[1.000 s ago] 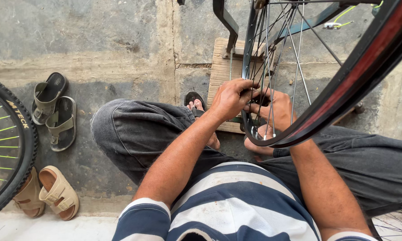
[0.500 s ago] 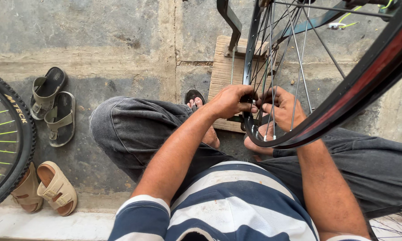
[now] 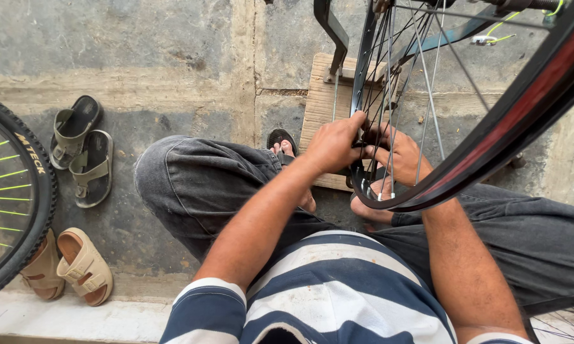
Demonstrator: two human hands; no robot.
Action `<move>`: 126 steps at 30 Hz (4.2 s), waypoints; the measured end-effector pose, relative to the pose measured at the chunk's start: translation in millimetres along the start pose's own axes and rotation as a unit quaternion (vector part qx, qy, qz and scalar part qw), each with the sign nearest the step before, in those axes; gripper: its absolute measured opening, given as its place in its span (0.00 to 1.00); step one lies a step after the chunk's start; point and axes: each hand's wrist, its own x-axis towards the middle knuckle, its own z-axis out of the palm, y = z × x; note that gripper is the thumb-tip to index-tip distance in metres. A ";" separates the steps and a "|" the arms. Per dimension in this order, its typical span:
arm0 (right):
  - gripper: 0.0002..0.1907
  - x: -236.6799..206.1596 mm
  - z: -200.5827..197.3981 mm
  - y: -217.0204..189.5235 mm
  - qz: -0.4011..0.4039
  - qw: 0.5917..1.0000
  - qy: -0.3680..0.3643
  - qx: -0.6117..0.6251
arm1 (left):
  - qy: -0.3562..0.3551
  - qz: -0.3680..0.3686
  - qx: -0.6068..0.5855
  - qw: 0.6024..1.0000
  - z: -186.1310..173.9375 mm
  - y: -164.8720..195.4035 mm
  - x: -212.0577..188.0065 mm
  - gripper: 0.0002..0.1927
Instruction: The person sits on the floor in front of a bicycle wheel mounted on a truing stand and works on the spokes, turning the spoke nipples by hand around the rim while checking the wheel. The person spins and steadies the wheel between adjustments as they work around the rim.
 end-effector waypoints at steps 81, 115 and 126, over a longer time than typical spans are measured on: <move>0.17 -4.4 -1.6 -4.2 0.009 0.985 0.166 -0.055 | 0.150 0.182 0.139 0.962 -26.4 70.1 -112.2 0.15; 0.15 -7.9 14.1 6.6 -0.021 0.994 0.089 0.052 | 0.081 -0.087 -0.302 0.946 -5.5 7.3 -3.1 0.38; 0.18 -12.7 21.8 -5.8 -0.005 0.996 0.074 0.052 | 0.144 -0.009 -0.153 0.978 20.2 -14.6 -6.8 0.14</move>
